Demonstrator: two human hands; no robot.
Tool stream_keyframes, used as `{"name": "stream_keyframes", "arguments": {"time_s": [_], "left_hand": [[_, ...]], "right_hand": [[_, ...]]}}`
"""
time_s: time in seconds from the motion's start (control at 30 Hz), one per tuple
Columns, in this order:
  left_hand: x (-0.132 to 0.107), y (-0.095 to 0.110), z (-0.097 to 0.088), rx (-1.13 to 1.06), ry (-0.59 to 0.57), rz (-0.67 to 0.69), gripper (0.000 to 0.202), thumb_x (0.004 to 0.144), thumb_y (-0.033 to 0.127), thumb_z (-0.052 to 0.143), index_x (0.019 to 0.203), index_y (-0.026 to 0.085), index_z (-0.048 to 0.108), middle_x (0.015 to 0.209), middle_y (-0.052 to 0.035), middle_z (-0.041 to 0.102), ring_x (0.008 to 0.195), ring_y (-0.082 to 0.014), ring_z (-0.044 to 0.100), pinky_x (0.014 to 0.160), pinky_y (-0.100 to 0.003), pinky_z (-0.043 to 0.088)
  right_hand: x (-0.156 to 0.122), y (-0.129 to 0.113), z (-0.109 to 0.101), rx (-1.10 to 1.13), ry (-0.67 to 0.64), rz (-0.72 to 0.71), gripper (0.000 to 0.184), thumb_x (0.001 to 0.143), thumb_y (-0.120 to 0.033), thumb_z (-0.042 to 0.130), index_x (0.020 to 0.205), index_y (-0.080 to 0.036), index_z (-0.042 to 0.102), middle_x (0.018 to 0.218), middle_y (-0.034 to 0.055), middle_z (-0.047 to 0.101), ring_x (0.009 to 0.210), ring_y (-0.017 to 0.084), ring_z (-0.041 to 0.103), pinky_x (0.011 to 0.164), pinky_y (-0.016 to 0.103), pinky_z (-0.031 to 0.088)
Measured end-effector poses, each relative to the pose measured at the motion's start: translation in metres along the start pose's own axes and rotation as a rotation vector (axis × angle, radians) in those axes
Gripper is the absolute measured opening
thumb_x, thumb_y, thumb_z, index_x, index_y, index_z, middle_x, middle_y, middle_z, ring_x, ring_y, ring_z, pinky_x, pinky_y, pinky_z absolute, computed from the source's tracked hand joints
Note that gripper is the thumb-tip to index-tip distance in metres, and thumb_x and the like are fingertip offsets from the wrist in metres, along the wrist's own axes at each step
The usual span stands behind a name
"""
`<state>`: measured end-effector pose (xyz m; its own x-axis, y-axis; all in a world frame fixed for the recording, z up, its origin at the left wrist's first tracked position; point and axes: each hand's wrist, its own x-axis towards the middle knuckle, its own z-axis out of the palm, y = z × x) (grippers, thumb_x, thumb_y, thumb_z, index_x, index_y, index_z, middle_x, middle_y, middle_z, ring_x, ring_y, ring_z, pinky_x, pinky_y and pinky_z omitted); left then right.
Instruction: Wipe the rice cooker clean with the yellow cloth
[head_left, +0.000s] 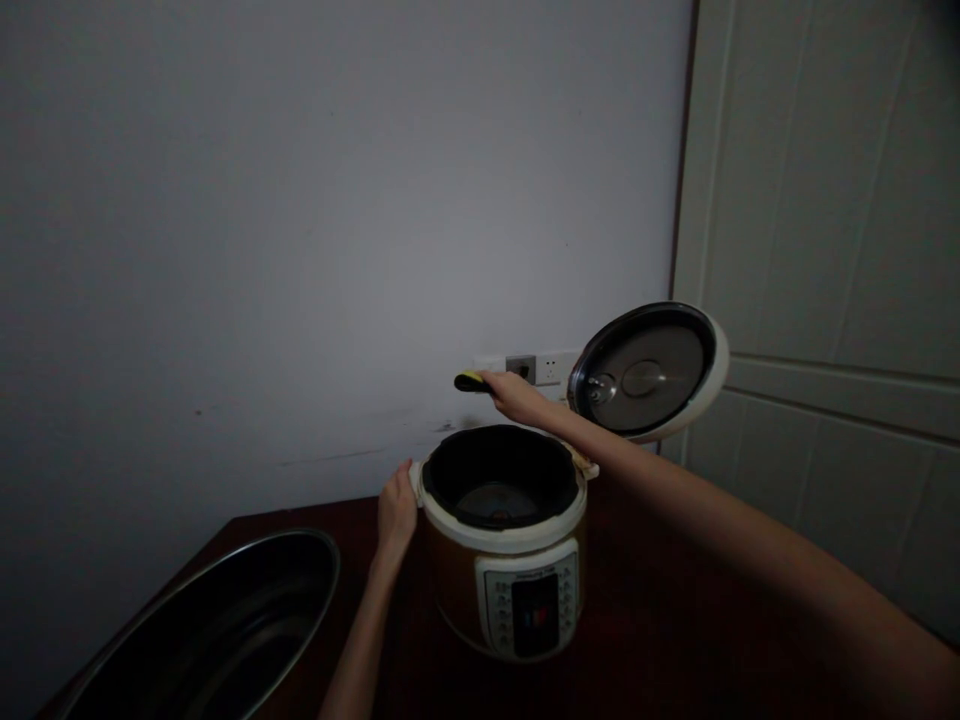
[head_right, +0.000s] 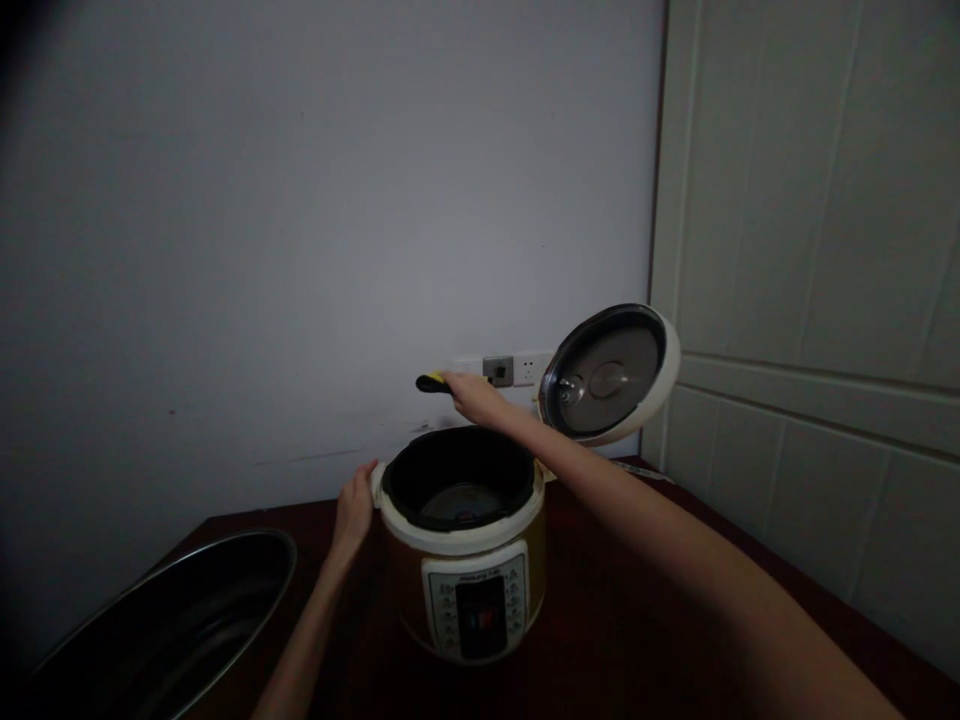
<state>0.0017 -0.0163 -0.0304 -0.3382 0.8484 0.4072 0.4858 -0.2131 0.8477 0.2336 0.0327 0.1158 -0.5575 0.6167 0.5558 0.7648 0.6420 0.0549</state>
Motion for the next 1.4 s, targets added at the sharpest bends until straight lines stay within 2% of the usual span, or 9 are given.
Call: {"name": "stream_keyframes", "arguments": {"time_s": [0.1, 0.2, 0.3, 0.37, 0.53, 0.67, 0.93, 1.17, 1.4], "left_hand": [[-0.001, 0.001, -0.001, 0.019, -0.009, 0.009, 0.050, 0.092, 0.028, 0.023, 0.119, 0.007, 0.058, 0.122, -0.0168, 0.061, 0.118, -0.0231, 0.053, 0.101, -0.035, 0.037], [-0.001, 0.000, -0.001, 0.024, -0.021, 0.005, 0.050, 0.092, 0.029, 0.022, 0.120, 0.007, 0.058, 0.123, -0.0168, 0.060, 0.119, -0.0238, 0.053, 0.101, -0.036, 0.037], [-0.001, -0.001, -0.001, 0.005, -0.010, 0.000, 0.050, 0.092, 0.031, 0.023, 0.118, 0.009, 0.060, 0.123, -0.0158, 0.061, 0.119, -0.0227, 0.053, 0.101, -0.034, 0.037], [-0.001, -0.001, -0.001, 0.003, -0.008, -0.001, 0.050, 0.092, 0.032, 0.023, 0.117, 0.010, 0.060, 0.123, -0.0151, 0.061, 0.119, -0.0219, 0.053, 0.101, -0.034, 0.037], [-0.002, 0.000, -0.002, 0.019, -0.004, 0.004, 0.049, 0.092, 0.032, 0.023, 0.116, 0.013, 0.061, 0.121, -0.0135, 0.063, 0.117, -0.0211, 0.055, 0.100, -0.034, 0.038], [-0.001, 0.000, -0.002, 0.039, -0.003, 0.024, 0.050, 0.091, 0.030, 0.022, 0.118, 0.010, 0.059, 0.121, -0.0146, 0.062, 0.118, -0.0215, 0.054, 0.101, -0.034, 0.037], [0.001, -0.004, -0.001, 0.032, 0.001, 0.048, 0.049, 0.092, 0.033, 0.022, 0.115, 0.013, 0.061, 0.115, -0.0127, 0.066, 0.113, -0.0221, 0.057, 0.097, -0.035, 0.041], [0.002, -0.003, -0.001, 0.069, 0.012, 0.037, 0.050, 0.091, 0.029, 0.022, 0.118, 0.009, 0.060, 0.120, -0.0151, 0.063, 0.116, -0.0213, 0.055, 0.100, -0.033, 0.039], [0.004, -0.006, -0.001, 0.053, 0.023, 0.061, 0.049, 0.092, 0.030, 0.022, 0.116, 0.012, 0.061, 0.117, -0.0121, 0.065, 0.114, -0.0211, 0.056, 0.098, -0.034, 0.040]], "right_hand": [[0.010, 0.003, 0.036, -0.021, -0.107, -0.065, 0.047, 0.079, 0.000, 0.039, 0.123, -0.012, 0.048, 0.119, 0.0164, 0.059, 0.108, 0.021, 0.056, 0.089, 0.033, 0.041], [0.009, 0.005, 0.066, -0.027, -0.213, -0.103, 0.042, 0.079, 0.000, 0.042, 0.117, -0.011, 0.054, 0.116, 0.0171, 0.061, 0.107, 0.022, 0.058, 0.088, 0.033, 0.043], [0.004, 0.007, 0.085, -0.022, -0.290, -0.110, 0.040, 0.078, -0.001, 0.046, 0.114, -0.013, 0.058, 0.112, 0.0156, 0.064, 0.103, 0.022, 0.060, 0.085, 0.031, 0.044], [0.001, 0.010, 0.089, -0.015, -0.312, -0.106, 0.043, 0.076, 0.000, 0.046, 0.115, -0.014, 0.058, 0.113, 0.0141, 0.064, 0.104, 0.021, 0.060, 0.086, 0.030, 0.044], [-0.011, 0.027, 0.078, -0.005, -0.345, -0.076, 0.049, 0.072, 0.002, 0.047, 0.117, -0.014, 0.059, 0.114, 0.0122, 0.065, 0.106, 0.020, 0.060, 0.088, 0.028, 0.043], [-0.024, 0.039, 0.064, -0.022, -0.368, -0.023, 0.051, 0.073, 0.001, 0.046, 0.121, -0.012, 0.057, 0.117, 0.0146, 0.063, 0.106, 0.022, 0.060, 0.088, 0.028, 0.043], [-0.053, 0.043, 0.033, -0.100, -0.396, 0.083, 0.045, 0.075, -0.002, 0.046, 0.117, -0.010, 0.061, 0.109, 0.0169, 0.066, 0.101, 0.023, 0.062, 0.084, 0.028, 0.045], [-0.085, 0.026, 0.008, -0.188, -0.426, 0.140, 0.033, 0.076, -0.005, 0.048, 0.103, -0.008, 0.067, 0.100, 0.0190, 0.068, 0.094, 0.026, 0.065, 0.076, 0.030, 0.048], [-0.110, -0.017, -0.011, -0.216, -0.437, 0.165, 0.026, 0.074, -0.006, 0.049, 0.090, -0.003, 0.069, 0.096, 0.0237, 0.068, 0.092, 0.030, 0.066, 0.076, 0.033, 0.048]]}}
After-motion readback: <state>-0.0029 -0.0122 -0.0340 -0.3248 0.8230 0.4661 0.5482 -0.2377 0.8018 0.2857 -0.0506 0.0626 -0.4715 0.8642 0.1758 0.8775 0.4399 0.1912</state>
